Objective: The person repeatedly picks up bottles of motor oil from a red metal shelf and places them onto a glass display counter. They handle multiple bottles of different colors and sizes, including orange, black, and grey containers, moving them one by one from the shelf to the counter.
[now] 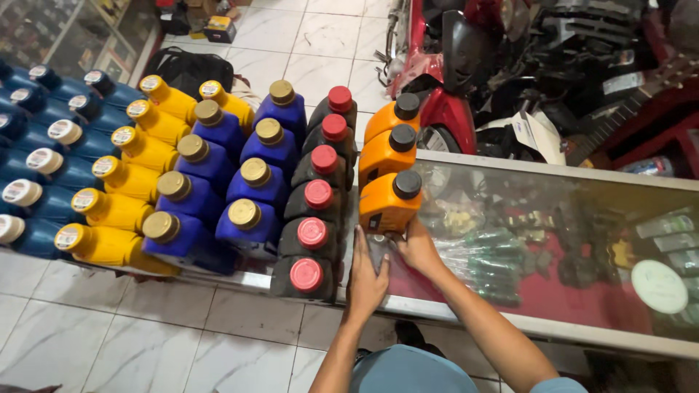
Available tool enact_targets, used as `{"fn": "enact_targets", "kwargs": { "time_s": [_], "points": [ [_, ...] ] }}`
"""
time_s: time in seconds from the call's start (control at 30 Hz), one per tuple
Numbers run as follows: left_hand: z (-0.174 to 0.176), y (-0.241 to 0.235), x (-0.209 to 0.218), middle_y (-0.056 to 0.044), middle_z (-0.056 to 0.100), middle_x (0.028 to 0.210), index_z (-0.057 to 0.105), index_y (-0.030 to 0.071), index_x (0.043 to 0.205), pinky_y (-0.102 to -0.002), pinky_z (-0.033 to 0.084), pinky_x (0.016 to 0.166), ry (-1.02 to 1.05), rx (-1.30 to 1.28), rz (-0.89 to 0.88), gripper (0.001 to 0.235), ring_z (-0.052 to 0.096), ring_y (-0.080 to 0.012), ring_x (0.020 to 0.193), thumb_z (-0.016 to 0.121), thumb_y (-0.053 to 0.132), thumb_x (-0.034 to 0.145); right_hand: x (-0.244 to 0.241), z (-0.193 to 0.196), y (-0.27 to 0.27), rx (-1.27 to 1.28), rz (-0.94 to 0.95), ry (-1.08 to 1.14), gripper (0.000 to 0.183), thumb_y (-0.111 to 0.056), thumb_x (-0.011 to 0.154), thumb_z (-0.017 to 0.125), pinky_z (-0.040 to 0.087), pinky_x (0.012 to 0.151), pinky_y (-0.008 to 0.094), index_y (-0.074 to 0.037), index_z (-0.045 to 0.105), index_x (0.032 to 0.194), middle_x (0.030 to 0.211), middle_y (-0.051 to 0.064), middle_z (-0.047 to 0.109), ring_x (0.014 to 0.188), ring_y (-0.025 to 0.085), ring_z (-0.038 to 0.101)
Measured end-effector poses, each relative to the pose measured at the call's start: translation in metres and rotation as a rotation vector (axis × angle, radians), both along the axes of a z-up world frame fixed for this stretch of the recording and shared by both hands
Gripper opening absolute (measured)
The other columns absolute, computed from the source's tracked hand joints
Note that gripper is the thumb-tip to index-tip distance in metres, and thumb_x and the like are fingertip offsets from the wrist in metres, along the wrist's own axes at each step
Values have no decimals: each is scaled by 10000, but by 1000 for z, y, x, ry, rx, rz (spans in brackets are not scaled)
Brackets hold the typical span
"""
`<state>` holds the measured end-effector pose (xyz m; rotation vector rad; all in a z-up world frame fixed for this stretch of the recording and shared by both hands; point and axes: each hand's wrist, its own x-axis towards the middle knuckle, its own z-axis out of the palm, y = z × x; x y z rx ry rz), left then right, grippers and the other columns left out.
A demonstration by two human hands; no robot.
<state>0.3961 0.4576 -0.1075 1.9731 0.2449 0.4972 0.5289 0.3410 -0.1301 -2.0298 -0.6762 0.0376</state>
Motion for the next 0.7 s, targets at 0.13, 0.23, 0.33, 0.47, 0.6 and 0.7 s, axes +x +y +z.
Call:
{"fn": "enact_targets", "kwargs": {
  "time_s": [0.13, 0.23, 0.33, 0.47, 0.6, 0.7],
  "points": [
    [7, 1, -3, -299, 159, 1674, 166, -34, 1602, -419, 192, 1253, 18, 72, -19, 803, 184, -415, 1560, 623, 144, 966, -7, 22, 8, 4, -65, 77, 540, -96, 832, 728, 521, 897, 483, -15, 482, 1306, 1148, 281, 670, 1121, 477, 627],
    [10, 1, 0, -295, 160, 1670, 204, -32, 1595, -416, 204, 1246, 46, 80, -33, 785, 192, -415, 1553, 626, 130, 952, -11, 29, 15, -27, -126, 68, 529, -90, 810, 739, 530, 890, 499, -25, 502, 1279, 1124, 291, 676, 1105, 490, 629],
    [11, 3, 0, -281, 182, 1671, 238, -26, 1589, -415, 221, 1242, 49, 103, -40, 761, 214, -408, 1551, 622, 123, 949, -13, 30, 21, -87, -207, 118, 524, -97, 826, 735, 530, 873, 526, -26, 502, 1291, 1119, 294, 681, 1088, 498, 632],
    [10, 3, -1, -266, 220, 1669, 262, -16, 1585, -408, 250, 1234, 49, 91, -30, 747, 252, -393, 1543, 621, 130, 947, -14, 37, 23, -9, -170, 83, 604, -102, 822, 744, 535, 872, 525, -6, 468, 1350, 1148, 313, 666, 1101, 503, 622],
    [7, 3, -1, -258, 260, 1659, 274, -16, 1580, -410, 252, 1230, 37, 80, -19, 729, 267, -386, 1541, 621, 135, 956, -17, 46, 12, 3, -112, 83, 678, -142, 799, 768, 517, 925, 500, -1, 448, 1379, 1205, 311, 652, 1149, 487, 612],
    [3, 3, 2, -252, 277, 1652, 270, -20, 1580, -411, 246, 1236, 36, 104, 15, 734, 278, -382, 1539, 621, 140, 955, -21, 41, -6, -62, -55, 49, 740, -187, 800, 790, 492, 976, 483, 22, 421, 1406, 1271, 323, 612, 1197, 481, 587]
  ]
}}
